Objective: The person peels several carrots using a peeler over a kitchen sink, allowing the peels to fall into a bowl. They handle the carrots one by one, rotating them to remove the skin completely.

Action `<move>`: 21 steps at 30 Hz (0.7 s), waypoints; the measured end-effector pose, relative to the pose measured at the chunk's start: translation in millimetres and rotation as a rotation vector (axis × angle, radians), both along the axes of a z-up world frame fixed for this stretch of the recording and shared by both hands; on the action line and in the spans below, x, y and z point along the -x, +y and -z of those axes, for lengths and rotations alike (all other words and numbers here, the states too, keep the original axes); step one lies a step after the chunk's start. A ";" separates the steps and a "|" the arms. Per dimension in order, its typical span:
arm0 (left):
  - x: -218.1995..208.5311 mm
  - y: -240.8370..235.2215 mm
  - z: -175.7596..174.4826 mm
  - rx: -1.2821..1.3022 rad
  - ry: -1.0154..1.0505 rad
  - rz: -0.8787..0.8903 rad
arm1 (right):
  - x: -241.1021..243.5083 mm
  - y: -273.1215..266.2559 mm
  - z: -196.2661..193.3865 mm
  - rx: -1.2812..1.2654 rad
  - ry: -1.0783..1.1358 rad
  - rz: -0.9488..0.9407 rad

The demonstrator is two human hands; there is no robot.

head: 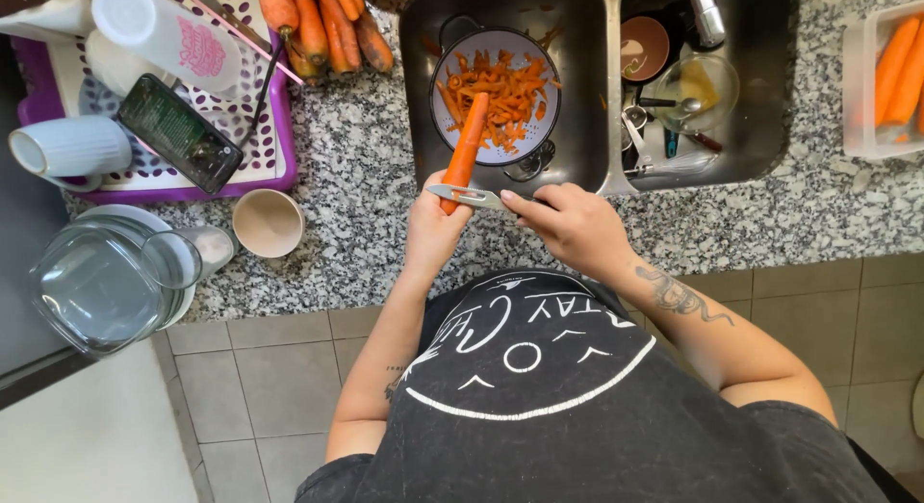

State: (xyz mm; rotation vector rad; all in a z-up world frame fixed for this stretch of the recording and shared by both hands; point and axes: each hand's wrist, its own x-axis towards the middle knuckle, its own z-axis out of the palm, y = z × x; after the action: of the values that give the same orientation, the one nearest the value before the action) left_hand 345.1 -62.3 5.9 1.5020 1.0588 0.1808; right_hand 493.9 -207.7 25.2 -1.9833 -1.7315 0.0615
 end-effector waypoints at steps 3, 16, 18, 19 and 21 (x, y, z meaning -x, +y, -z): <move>0.8 -5.2 -6.5 -0.070 0.087 0.009 | -6.8 4.3 12.4 -0.016 -0.080 -0.013; 14.3 1.5 -11.4 -0.078 0.111 0.046 | -90.2 12.8 39.2 0.072 0.007 0.357; 9.7 2.9 -9.8 -0.058 0.098 0.055 | -70.9 13.0 35.3 0.025 0.005 0.246; 7.1 3.8 -14.1 -0.061 0.096 0.059 | -54.4 12.6 25.3 0.023 0.003 0.250; 2.4 4.3 -22.9 -0.078 0.093 0.049 | -20.9 10.5 5.3 0.112 0.185 0.130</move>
State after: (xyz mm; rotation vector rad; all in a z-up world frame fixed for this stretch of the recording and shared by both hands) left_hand 342.8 -58.0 28.7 1.6179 1.0984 0.1204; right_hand 514.8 -197.3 19.9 -2.0938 -1.5087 0.2943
